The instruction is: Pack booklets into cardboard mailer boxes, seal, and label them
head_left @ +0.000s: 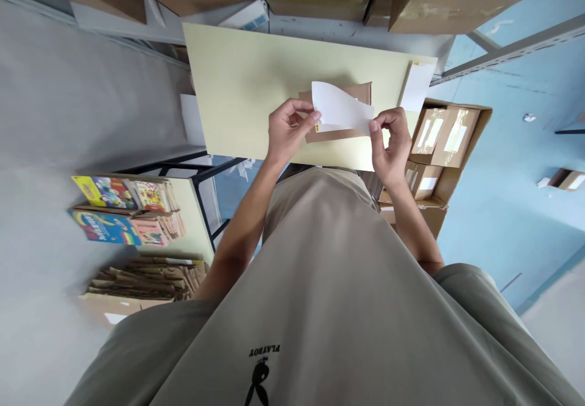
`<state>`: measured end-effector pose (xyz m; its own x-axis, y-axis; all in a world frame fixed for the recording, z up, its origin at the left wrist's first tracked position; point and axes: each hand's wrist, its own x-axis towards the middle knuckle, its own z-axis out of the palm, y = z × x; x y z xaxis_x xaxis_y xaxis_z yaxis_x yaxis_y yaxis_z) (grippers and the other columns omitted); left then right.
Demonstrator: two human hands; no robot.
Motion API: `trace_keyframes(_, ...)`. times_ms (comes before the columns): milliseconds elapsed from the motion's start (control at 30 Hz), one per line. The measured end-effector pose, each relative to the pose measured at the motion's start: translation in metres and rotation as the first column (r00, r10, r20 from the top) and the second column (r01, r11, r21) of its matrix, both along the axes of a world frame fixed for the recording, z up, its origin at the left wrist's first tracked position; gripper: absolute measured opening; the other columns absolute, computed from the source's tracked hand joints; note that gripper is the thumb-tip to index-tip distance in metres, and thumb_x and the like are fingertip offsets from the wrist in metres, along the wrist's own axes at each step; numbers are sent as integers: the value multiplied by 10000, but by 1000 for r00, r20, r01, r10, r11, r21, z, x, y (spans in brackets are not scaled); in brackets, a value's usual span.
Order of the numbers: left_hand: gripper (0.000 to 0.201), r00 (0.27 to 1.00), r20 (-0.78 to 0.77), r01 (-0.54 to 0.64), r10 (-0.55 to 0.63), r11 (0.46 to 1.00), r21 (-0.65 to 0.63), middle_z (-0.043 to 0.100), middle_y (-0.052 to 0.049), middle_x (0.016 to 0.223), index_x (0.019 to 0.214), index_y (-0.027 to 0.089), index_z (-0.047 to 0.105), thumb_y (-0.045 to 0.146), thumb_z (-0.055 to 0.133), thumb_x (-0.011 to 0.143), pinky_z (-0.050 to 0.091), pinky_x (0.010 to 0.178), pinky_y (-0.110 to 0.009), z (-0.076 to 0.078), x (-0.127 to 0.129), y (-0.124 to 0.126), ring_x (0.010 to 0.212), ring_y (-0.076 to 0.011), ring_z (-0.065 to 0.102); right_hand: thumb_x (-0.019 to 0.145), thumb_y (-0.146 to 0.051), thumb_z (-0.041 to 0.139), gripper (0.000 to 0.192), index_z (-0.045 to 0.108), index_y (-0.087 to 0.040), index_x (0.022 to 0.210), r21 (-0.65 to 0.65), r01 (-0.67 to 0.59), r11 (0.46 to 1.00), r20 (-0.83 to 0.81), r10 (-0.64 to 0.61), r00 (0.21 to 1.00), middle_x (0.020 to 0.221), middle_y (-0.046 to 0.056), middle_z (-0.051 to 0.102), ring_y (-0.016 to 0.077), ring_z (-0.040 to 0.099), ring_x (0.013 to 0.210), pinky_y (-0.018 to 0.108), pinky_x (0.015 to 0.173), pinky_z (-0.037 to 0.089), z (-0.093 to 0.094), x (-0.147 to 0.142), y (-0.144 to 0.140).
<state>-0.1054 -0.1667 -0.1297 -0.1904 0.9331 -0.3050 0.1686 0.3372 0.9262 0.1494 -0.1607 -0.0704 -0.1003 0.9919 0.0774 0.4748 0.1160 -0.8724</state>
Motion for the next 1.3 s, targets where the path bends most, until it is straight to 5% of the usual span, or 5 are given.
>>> trace_keyframes(233,248,999,47,-8,11,997,-72,861,-23,1044,1064,275,751,430,936,1009,627,635,-281,-14,5,-4,764,-171,785,1236,-782,442,532,635,-307,1093,-48,-9,999,41,11,999,1059,56,658,280,717,1044,516,984,641,-16,10,3)
trace_keyframes(467,229,998,43,-40,51,976,-215,821,-13,922,1000,264,728,335,933,928,510,487,-236,-45,8,-22,614,-127,692,1214,-827,463,582,648,-284,1118,-220,35,975,49,-25,999,1038,60,727,229,727,988,406,920,639,-93,18,15)
trace_keyframes(700,386,990,67,-104,125,960,-259,797,-4,830,951,278,698,524,992,905,439,457,-223,-59,15,-37,597,-123,654,1208,-832,464,619,664,-252,1124,-327,79,942,137,-35,990,1112,123,770,269,735,1004,485,1005,661,-157,13,2)
trace_keyframes(1100,464,986,14,-163,167,971,-174,762,-8,819,914,269,700,620,1003,895,663,779,-299,-107,20,-1,841,-187,786,1265,-649,449,470,692,-266,1141,-371,198,907,305,-82,949,1257,165,781,317,763,1165,595,1174,643,-178,-6,34)
trace_keyframes(1300,426,977,-14,-210,211,960,-186,755,5,774,860,276,710,569,1019,856,672,805,-322,-114,24,-1,825,-192,775,1274,-567,487,379,688,-273,1145,-429,217,877,378,-44,925,1283,152,782,317,755,1208,589,1190,634,-186,-7,43)
